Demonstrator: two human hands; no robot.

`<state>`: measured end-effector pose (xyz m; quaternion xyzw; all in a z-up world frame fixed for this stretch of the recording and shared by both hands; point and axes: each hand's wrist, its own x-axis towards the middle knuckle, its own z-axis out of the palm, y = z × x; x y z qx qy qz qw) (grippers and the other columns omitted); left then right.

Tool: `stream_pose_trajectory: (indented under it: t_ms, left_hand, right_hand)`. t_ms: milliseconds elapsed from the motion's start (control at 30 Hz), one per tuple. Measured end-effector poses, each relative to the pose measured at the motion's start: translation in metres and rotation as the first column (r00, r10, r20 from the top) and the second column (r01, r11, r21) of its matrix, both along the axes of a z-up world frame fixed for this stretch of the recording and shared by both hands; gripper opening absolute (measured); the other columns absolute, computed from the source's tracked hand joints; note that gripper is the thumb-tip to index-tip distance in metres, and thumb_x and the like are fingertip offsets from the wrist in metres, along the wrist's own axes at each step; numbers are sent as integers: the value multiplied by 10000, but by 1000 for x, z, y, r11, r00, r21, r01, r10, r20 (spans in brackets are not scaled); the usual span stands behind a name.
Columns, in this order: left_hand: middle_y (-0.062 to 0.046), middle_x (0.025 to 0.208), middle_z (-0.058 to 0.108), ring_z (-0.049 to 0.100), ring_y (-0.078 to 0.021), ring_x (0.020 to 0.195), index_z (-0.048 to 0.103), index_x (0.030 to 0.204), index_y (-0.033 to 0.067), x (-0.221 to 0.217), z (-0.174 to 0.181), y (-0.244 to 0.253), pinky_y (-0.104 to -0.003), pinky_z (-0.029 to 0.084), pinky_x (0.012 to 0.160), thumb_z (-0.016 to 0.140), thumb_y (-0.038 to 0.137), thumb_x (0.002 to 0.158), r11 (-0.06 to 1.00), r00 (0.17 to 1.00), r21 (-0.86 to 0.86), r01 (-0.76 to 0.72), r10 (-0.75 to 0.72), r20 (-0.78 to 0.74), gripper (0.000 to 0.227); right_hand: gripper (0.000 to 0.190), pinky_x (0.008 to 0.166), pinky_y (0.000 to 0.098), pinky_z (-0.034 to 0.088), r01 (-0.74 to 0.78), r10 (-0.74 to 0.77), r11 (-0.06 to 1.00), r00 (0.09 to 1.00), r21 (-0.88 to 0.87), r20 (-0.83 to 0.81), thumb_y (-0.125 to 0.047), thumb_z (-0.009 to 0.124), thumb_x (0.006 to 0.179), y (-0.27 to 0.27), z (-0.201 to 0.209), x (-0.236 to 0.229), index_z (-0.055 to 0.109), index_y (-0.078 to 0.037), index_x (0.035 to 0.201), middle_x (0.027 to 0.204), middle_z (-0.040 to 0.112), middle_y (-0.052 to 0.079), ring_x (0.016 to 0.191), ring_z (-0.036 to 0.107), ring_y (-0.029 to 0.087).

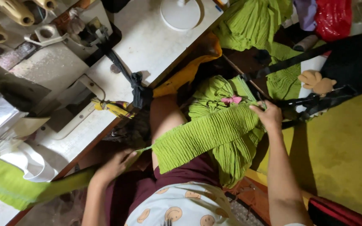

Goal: Trimming excess material and folding green textured fabric at a sewing workstation.

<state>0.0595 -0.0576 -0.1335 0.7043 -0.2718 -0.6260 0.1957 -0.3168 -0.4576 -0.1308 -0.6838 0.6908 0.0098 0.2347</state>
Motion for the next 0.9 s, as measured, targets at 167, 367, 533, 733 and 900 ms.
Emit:
stream_pose_trajectory:
  t_ms: [167, 367, 533, 733, 900]
  left_hand:
    - [-24, 860, 758, 688, -167, 732, 716, 982, 133, -27, 29, -4, -311, 485, 677, 587, 360, 913, 985, 924, -137, -102, 144, 354, 270]
    - [-68, 722, 726, 703, -245, 710, 736, 901, 198, -32, 24, 0, -381, 529, 690, 656, 413, 868, 922, 875, -264, -284, 362, 321, 232]
    - [-114, 619, 687, 652, -211, 578, 737, 865, 141, -42, 35, 4, -360, 508, 583, 669, 307, 861, 881, 880, -355, -313, 409, 239, 179]
    - [-65, 479, 583, 494, -99, 443, 738, 874, 127, -41, 49, 14, -275, 421, 454, 655, 293, 887, 866, 874, -385, -319, 426, 232, 186]
    - [-128, 557, 667, 547, -103, 566, 736, 919, 122, -68, 65, 1, -339, 516, 555, 645, 216, 887, 808, 950, -545, -226, 306, 60, 135]
  right_hand:
    - [533, 670, 490, 484, -182, 183, 859, 982, -479, -47, -574, 562, 907, 70, 1, 37, 616, -115, 1171, 1021, 688, 135, 868, 649, 354]
    - [284, 570, 394, 561, -551, 638, 737, 759, -391, 134, -461, 709, 803, 242, 30, 146, 692, -208, 931, 754, 714, 34, 679, 705, 285]
    - [371, 545, 357, 567, -754, 836, 503, 548, -423, 17, -526, 591, 903, 267, 21, 174, 671, -173, 981, 754, 690, 33, 613, 705, 239]
    - [303, 488, 357, 552, -767, 813, 568, 578, -297, 62, -443, 597, 921, 262, 31, 169, 714, -166, 945, 754, 725, 69, 595, 716, 251]
    - [566, 496, 144, 489, -541, -47, 789, 420, 292, 906, -290, 946, 571, 281, 2, 163, 681, -24, 994, 689, 688, 5, 610, 619, 57]
